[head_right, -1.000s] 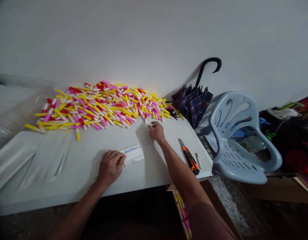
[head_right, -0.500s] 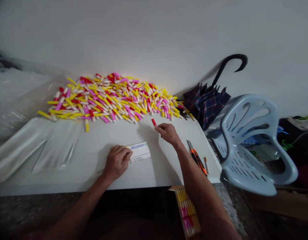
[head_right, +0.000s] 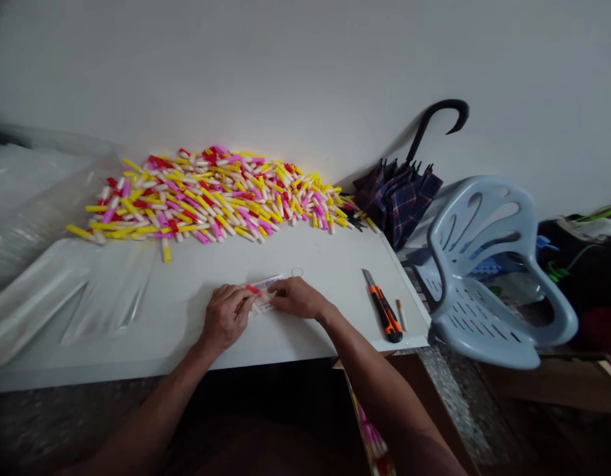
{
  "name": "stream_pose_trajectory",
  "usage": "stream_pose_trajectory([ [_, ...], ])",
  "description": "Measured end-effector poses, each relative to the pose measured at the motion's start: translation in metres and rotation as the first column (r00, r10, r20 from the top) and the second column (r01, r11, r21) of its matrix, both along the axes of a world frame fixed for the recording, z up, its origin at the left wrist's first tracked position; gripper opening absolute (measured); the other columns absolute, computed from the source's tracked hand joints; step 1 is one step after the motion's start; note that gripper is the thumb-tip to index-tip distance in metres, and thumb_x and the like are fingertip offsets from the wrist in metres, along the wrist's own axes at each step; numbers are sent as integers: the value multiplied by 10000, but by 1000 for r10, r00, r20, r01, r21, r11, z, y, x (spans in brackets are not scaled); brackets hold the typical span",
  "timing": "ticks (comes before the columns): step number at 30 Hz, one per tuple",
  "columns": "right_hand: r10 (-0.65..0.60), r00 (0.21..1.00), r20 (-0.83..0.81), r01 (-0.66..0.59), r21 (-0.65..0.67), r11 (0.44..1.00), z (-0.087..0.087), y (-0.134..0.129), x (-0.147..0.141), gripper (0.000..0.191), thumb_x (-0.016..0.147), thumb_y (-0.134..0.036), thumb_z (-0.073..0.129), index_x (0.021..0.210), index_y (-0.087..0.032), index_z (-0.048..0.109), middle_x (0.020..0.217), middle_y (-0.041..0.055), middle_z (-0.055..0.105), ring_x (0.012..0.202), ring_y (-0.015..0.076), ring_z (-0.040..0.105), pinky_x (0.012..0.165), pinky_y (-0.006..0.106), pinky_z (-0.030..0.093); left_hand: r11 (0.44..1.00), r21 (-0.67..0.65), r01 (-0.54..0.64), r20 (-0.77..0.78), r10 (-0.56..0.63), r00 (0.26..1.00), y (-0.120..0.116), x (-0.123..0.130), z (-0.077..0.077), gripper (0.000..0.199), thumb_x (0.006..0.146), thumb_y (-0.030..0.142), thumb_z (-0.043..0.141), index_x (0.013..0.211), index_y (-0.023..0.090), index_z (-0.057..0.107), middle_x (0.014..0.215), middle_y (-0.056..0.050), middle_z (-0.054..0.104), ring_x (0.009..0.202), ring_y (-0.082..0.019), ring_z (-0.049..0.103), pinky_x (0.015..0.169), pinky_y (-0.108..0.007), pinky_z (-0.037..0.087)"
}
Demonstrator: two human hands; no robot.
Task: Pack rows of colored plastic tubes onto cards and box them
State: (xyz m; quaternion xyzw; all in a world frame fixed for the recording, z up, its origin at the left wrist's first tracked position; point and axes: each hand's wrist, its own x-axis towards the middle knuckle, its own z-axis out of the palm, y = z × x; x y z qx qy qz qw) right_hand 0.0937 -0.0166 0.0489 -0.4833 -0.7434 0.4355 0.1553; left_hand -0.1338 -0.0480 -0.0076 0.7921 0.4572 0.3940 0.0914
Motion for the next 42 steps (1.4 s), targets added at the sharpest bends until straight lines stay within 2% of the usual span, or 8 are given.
stream_pose_trajectory([
  [5, -116, 981, -157, 117, -5, 993, -15, -11, 0, 152, 859, -262, 695, 919, -177, 805, 928, 41, 782, 852, 179, 690, 791, 276, 514, 1000, 5, -6, -1, 6, 1000, 1, 0, 0, 187, 1053, 285, 536, 942, 216, 670, 926, -52, 720, 880, -233, 602, 845, -406, 434],
  [12, -240, 879, -412, 36, -444, 895, -16, -16, -8, 489, 884, -348, 723, 1330, -205, 586, 1091, 76, 765, 599, 123, 668, 431, 193, 424, 999, -12, -32, -22, 32, 999, 0, 0, 0, 196, 1044, 269, 520, 918, 220, 661, 911, -58, 714, 883, -239, 606, 842, -405, 428],
  [21, -274, 822, -499, 12, -466, 885, -20, -28, -19, 599, 879, -286, 750, 1422, -249, 498, 1331, 121, 676, 618, 103, 694, 434, 179, 471, 992, -113, 62, -210, -85, 974, 13, -12, 15, 181, 994, 244, 558, 842, 234, 655, 848, -37, 711, 845, -240, 623, 795, -400, 413],
  [34, -175, 785, -594, -251, -564, 787, -27, -11, -36, 930, 845, -377, 829, 1612, -304, 308, 1344, 129, 688, 701, 160, 761, 471, 183, 521, 993, -53, 103, -59, -106, 993, 15, -21, 2, 134, 1013, 240, 554, 934, 232, 662, 897, -34, 723, 886, -239, 634, 838, -401, 434],
  [36, -194, 811, -552, -156, -524, 838, -27, 0, -24, 815, 852, -399, 812, 1552, -276, 413, 1283, 115, 715, 696, 164, 753, 474, 195, 524, 993, -77, 91, -57, -96, 994, 15, -21, 2, 141, 1015, 253, 553, 923, 232, 658, 885, -34, 718, 872, -236, 628, 835, -402, 435],
  [39, -444, 846, -294, 368, -280, 887, -23, 34, 16, 511, 932, -394, 694, 1394, -207, 581, 1022, 72, 763, 639, 150, 709, 515, 223, 539, 993, -95, 74, -67, -81, 994, 14, -20, 2, 179, 1027, 289, 546, 887, 237, 646, 849, -31, 702, 844, -236, 610, 825, -404, 429],
  [41, -725, 689, -1, 724, 50, 688, -20, 67, 51, 399, 982, -369, 608, 1342, -198, 626, 934, 50, 762, 684, 159, 714, 613, 250, 566, 993, -97, 65, -65, -71, 995, 14, -19, 2, 184, 1031, 300, 544, 885, 238, 638, 838, -27, 694, 836, -235, 603, 816, -403, 424],
  [42, -791, 610, 47, 781, 131, 610, -18, 84, 68, 402, 993, -346, 583, 1354, -172, 617, 1004, 82, 764, 790, 182, 732, 695, 276, 578, 993, -99, 64, -63, -71, 996, 14, -19, 2, 181, 1031, 299, 545, 887, 238, 635, 838, -25, 691, 836, -234, 602, 812, -401, 422],
])
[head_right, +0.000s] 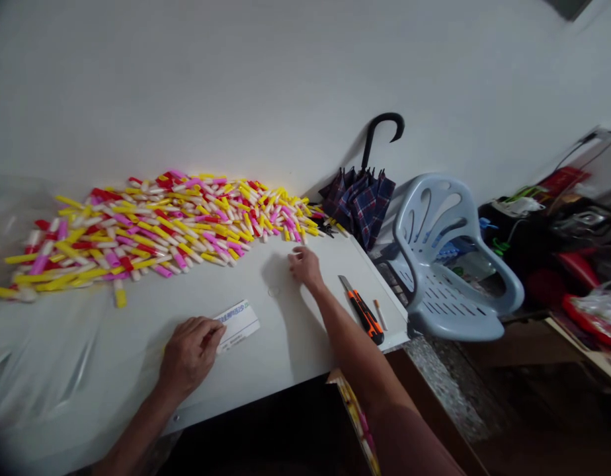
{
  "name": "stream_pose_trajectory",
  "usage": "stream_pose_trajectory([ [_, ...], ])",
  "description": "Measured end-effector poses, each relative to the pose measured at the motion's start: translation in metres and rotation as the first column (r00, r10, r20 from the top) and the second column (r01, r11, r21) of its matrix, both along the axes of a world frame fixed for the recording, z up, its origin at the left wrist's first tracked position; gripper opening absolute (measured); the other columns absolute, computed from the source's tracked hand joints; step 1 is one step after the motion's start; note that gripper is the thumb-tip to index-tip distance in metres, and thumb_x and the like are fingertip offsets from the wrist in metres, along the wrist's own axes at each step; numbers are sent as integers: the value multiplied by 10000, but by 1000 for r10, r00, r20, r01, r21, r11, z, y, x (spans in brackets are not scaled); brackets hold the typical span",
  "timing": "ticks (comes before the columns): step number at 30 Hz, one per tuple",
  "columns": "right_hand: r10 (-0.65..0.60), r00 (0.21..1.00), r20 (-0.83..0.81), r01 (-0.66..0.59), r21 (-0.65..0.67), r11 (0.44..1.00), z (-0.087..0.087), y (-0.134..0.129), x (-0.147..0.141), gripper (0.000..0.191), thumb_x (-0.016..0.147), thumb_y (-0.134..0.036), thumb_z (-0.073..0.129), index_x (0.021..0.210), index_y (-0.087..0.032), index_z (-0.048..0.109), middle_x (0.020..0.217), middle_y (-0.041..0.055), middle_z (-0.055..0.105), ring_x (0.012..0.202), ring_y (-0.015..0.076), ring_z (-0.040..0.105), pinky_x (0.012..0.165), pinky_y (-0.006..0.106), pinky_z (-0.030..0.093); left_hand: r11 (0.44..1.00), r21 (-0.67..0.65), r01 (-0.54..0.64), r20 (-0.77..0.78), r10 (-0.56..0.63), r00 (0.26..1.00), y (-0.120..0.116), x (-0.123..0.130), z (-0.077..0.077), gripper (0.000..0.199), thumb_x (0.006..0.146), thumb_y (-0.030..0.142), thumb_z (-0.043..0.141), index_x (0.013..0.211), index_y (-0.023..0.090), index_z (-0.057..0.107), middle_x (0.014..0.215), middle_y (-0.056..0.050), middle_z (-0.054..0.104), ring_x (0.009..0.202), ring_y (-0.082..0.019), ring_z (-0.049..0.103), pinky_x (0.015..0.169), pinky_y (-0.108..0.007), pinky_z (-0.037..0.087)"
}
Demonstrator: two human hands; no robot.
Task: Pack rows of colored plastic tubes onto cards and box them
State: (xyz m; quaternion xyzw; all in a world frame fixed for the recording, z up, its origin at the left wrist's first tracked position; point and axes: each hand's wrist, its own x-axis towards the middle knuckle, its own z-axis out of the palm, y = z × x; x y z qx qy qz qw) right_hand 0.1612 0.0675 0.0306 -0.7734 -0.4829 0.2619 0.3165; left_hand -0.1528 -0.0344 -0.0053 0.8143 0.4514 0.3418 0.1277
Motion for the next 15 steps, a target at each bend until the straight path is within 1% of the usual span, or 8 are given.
stream_pose_trajectory([
  [2, -122, 986, 114, 119, 25, 993, 1, 32, 28, 415, 989, -325, 575, 1349, -122, 615, 1143, 152, 744, 1008, 239, 716, 840, 330, 562, 1000, -7, -1, 5, 1, 1000, 0, 1, 0, 173, 1027, 295, 552, 886, 238, 633, 838, -22, 688, 839, -233, 604, 807, -399, 422],
  [3, -155, 976, 152, 153, 26, 988, 0, 46, 38, 414, 973, -331, 602, 1323, -111, 634, 1179, 175, 734, 1085, 266, 693, 891, 352, 544, 1000, -12, -2, 6, 2, 1000, -1, 1, 1, 168, 1023, 295, 558, 884, 238, 633, 839, -21, 688, 841, -232, 607, 809, -398, 424],
  [4, -176, 967, 185, 176, 22, 984, -1, 57, 46, 392, 954, -340, 631, 1270, -111, 667, 1196, 189, 728, 1129, 287, 673, 921, 366, 527, 1000, -16, -5, 6, 5, 1000, -1, 1, 1, 162, 1020, 298, 567, 885, 237, 635, 841, -21, 689, 842, -232, 610, 812, -399, 428],
  [6, -190, 953, 235, 195, 3, 981, -7, 71, 53, 305, 911, -353, 687, 1115, -131, 735, 1171, 190, 736, 1138, 306, 665, 930, 366, 508, 1000, -20, -12, 6, 13, 1000, -1, 1, 1, 142, 1009, 310, 593, 899, 236, 644, 847, -21, 694, 842, -230, 614, 817, -401, 435],
  [8, -189, 945, 266, 199, -10, 980, -14, 77, 56, 221, 885, -345, 708, 975, -150, 761, 1127, 180, 750, 1096, 300, 678, 898, 342, 504, 1000, -18, -14, 10, 14, 1000, 0, 1, 0, 121, 1001, 322, 616, 929, 235, 660, 866, -26, 705, 848, -229, 619, 820, -404, 442],
  [11, -194, 938, 287, 203, 0, 979, -19, 76, 59, 182, 872, -308, 695, 900, -145, 770, 1077, 181, 765, 1050, 286, 686, 854, 311, 495, 1000, -29, -2, 11, 2, 1000, 0, 1, -1, 138, 1012, 313, 593, 933, 247, 684, 874, -33, 713, 854, -229, 627, 817, -406, 446],
  [13, -196, 939, 283, 199, 20, 980, -17, 73, 62, 178, 859, -286, 680, 862, -135, 774, 1022, 178, 776, 1028, 278, 688, 838, 296, 490, 999, -37, 3, 6, -2, 1000, 0, 1, 0, 181, 1025, 304, 562, 907, 253, 690, 864, -34, 713, 853, -228, 627, 817, -410, 446],
  [15, -193, 946, 262, 189, 40, 981, -11, 68, 63, 195, 849, -283, 658, 810, -131, 772, 910, 159, 780, 962, 266, 699, 810, 285, 493, 1000, -29, 2, 16, -2, 1000, 0, 1, 0, 200, 1029, 306, 551, 893, 252, 688, 859, -35, 714, 848, -228, 625, 815, -412, 448],
])
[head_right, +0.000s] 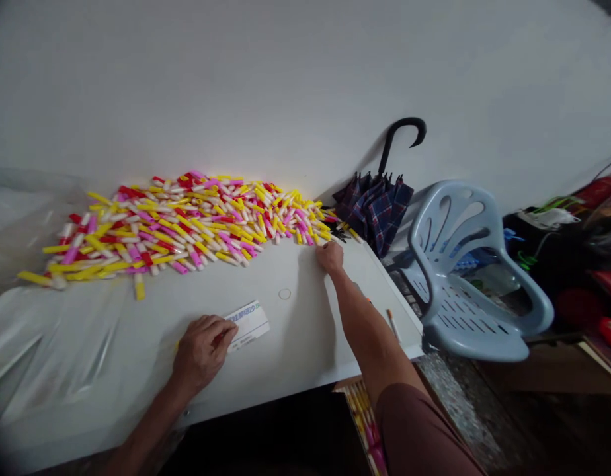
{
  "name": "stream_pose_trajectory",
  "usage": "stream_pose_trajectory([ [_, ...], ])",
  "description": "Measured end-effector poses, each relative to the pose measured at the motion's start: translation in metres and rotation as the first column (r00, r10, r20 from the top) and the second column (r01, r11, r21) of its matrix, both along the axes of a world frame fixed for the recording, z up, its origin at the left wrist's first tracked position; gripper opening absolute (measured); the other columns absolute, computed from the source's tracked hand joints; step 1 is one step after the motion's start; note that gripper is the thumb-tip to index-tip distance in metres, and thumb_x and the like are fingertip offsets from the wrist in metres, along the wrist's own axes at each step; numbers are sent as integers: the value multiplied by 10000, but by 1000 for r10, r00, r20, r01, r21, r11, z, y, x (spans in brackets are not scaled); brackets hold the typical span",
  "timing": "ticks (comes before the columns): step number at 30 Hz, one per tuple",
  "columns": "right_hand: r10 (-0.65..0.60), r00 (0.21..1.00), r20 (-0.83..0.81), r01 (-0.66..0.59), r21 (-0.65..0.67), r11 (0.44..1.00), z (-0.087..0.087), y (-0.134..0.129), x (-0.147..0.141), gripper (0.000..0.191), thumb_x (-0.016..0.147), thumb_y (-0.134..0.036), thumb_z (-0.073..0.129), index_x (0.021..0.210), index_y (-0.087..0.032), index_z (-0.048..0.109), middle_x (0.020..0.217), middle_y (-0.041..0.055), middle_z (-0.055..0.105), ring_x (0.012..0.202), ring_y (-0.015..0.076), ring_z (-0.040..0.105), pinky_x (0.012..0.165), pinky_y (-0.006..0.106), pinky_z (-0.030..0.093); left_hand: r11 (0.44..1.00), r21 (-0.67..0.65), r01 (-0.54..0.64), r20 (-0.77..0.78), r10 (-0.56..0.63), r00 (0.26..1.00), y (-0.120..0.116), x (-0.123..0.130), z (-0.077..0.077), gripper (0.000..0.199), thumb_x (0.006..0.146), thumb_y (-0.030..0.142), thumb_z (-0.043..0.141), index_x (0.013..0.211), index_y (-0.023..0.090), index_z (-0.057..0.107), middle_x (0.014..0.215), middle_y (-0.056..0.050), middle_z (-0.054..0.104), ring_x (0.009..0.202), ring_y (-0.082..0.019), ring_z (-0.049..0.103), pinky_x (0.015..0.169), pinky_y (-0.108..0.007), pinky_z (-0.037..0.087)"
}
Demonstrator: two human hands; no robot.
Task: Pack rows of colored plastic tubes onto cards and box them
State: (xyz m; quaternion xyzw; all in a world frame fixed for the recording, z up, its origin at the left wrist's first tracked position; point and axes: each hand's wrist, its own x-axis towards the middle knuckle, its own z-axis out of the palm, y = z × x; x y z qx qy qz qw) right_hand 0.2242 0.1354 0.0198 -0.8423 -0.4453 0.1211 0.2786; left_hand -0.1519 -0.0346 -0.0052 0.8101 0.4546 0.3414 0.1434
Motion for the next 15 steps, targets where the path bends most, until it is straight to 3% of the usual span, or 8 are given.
stream_pose_trajectory([
  [2, 24, 999, -40, -24, 16, 1000, 8, -10, -3, 256, 861, -316, 620, 807, -119, 774, 779, 131, 758, 831, 248, 704, 744, 282, 505, 1000, 10, -14, 41, 13, 999, -1, 0, 1, 197, 1030, 308, 552, 896, 248, 683, 864, -34, 717, 848, -225, 628, 815, -409, 456],
  [5, 116, 985, -128, -114, 25, 993, 20, -40, -16, 388, 901, -417, 568, 945, -95, 779, 676, 81, 709, 636, 205, 660, 610, 274, 501, 999, 12, -36, 127, 34, 991, -3, 0, 2, 182, 1034, 313, 564, 915, 243, 682, 883, -33, 722, 859, -216, 636, 821, -399, 470],
  [8, 349, 908, -233, -356, 13, 935, 35, -82, -32, 422, 871, -516, 647, 984, -130, 775, 631, 25, 664, 547, 161, 592, 540, 251, 467, 999, 2, -32, 159, 32, 987, -5, -1, 3, 187, 1039, 319, 569, 920, 240, 690, 902, -35, 723, 864, -210, 632, 843, -402, 476],
  [10, 584, 750, -311, -618, -16, 786, 46, -107, -42, 403, 849, -529, 705, 938, -142, 773, 635, 17, 655, 546, 144, 563, 541, 245, 450, 999, -6, -33, 162, 34, 986, -5, -1, 4, 195, 1041, 316, 568, 916, 238, 695, 901, -33, 722, 862, -206, 628, 855, -402, 475],
  [12, 734, 595, -327, -785, -43, 618, 54, -124, -54, 348, 858, -493, 723, 906, -152, 774, 680, 22, 671, 584, 136, 555, 566, 241, 436, 999, -8, -41, 169, 41, 985, -6, -1, 4, 192, 1041, 310, 570, 919, 236, 699, 898, -32, 721, 866, -204, 627, 857, -399, 472],
  [15, 834, 487, -261, -870, -61, 489, 56, -135, -82, 241, 886, -396, 708, 899, -169, 789, 762, 30, 699, 653, 135, 568, 619, 242, 423, 999, -9, -36, 161, 37, 986, -6, -1, 5, 192, 1038, 307, 572, 919, 236, 705, 892, -35, 719, 870, -207, 624, 853, -393, 469],
])
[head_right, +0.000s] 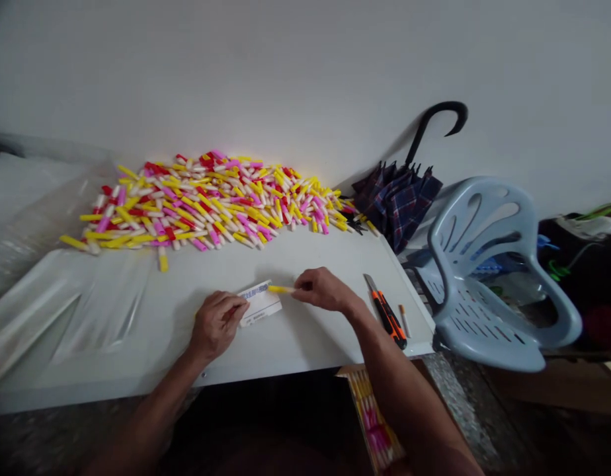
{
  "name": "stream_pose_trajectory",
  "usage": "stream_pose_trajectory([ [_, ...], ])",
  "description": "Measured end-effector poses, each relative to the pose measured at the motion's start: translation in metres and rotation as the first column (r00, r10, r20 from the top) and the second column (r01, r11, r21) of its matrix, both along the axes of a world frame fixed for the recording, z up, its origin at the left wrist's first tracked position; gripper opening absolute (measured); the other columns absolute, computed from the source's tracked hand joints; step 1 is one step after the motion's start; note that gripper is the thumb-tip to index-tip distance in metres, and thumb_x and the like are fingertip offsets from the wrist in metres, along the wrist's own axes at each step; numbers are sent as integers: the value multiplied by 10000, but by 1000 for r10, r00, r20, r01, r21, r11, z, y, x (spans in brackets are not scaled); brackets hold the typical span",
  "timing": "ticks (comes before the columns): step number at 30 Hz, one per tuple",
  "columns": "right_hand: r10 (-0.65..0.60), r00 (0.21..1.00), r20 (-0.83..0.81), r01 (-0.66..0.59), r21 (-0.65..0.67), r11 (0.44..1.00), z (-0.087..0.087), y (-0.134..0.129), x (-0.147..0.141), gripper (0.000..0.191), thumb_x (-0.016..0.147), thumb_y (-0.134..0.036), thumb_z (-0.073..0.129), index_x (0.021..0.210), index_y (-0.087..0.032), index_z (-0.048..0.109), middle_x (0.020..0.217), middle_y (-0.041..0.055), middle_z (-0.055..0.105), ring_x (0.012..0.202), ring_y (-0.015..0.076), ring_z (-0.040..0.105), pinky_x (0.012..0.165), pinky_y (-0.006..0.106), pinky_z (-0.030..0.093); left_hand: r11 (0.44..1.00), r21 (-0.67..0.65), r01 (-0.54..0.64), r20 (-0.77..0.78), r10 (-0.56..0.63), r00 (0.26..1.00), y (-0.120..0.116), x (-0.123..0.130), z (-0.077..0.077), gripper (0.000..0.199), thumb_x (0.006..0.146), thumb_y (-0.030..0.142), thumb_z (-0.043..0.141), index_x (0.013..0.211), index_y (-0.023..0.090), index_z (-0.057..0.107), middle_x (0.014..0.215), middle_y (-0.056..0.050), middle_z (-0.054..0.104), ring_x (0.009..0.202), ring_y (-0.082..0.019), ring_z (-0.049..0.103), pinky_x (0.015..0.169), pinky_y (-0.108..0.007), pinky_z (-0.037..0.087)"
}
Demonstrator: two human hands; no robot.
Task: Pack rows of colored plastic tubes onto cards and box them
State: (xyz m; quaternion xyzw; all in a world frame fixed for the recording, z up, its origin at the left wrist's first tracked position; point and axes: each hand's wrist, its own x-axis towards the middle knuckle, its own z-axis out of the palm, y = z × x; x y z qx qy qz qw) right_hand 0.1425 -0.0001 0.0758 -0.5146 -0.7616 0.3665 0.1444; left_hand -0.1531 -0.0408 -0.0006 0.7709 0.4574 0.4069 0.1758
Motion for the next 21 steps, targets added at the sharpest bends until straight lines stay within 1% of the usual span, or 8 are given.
stream_pose_trajectory([
  [3, 27, 1000, 11, -28, 64, 998, -12, -3, -37, 193, 896, -331, 697, 881, -167, 799, 816, 48, 714, 697, 144, 588, 662, 255, 422, 1000, 11, 15, -13, -15, 1000, 0, 0, -1, 194, 1036, 308, 575, 917, 236, 710, 887, -37, 719, 870, -210, 620, 853, -389, 468],
  [6, 14, 997, -75, -10, 56, 998, -29, -9, -66, 172, 902, -269, 665, 845, -167, 791, 821, 42, 717, 711, 145, 586, 675, 261, 423, 999, 31, 20, -25, -20, 999, 1, 0, -2, 166, 1028, 302, 591, 936, 232, 710, 887, -34, 720, 865, -211, 612, 849, -386, 465],
  [9, -24, 974, -226, -2, -111, 994, -39, -17, -72, 179, 909, -235, 621, 935, -168, 785, 726, 9, 678, 640, 130, 550, 627, 252, 426, 999, 40, 19, -38, -18, 999, 2, 0, -4, 152, 1023, 285, 597, 933, 232, 707, 890, -28, 721, 867, -212, 610, 855, -386, 456],
  [11, -87, 943, -321, -11, -290, 957, -39, -21, -67, 228, 918, -276, 627, 1063, -170, 767, 665, -13, 644, 558, 118, 506, 554, 242, 416, 999, 39, 13, -35, -11, 999, 3, 0, -4, 160, 1024, 289, 596, 924, 231, 706, 894, -27, 723, 872, -212, 614, 863, -386, 454],
  [13, -172, 910, -377, 16, -384, 923, -38, -25, -61, 273, 910, -311, 657, 1133, -177, 742, 655, -23, 634, 513, 105, 482, 495, 224, 397, 999, 32, 6, -32, -5, 999, 3, 1, -4, 175, 1029, 304, 592, 920, 232, 708, 891, -26, 724, 871, -210, 616, 864, -383, 453],
  [16, -227, 855, -467, 13, -418, 908, -37, -29, -60, 336, 895, -330, 694, 1207, -206, 706, 859, 20, 725, 572, 107, 568, 462, 199, 406, 1000, 28, 3, -40, -2, 999, 3, 1, -4, 186, 1032, 308, 583, 916, 237, 709, 884, -24, 725, 862, -209, 617, 858, -377, 449],
  [19, -192, 813, -549, -129, -492, 861, -43, -33, -68, 469, 897, -376, 715, 1339, -238, 640, 1172, 75, 740, 619, 114, 654, 439, 192, 437, 999, 32, 2, -75, 0, 997, 3, 1, -3, 183, 1027, 295, 579, 903, 240, 702, 876, -25, 722, 861, -216, 615, 853, -378, 438],
  [21, -173, 805, -568, -191, -523, 830, -47, -34, -70, 546, 893, -398, 732, 1401, -252, 598, 1224, 86, 733, 600, 114, 676, 434, 191, 455, 1000, 15, 13, -118, -11, 993, 3, 2, 0, 185, 1022, 281, 577, 882, 237, 691, 857, -23, 715, 858, -220, 610, 848, -382, 429],
])
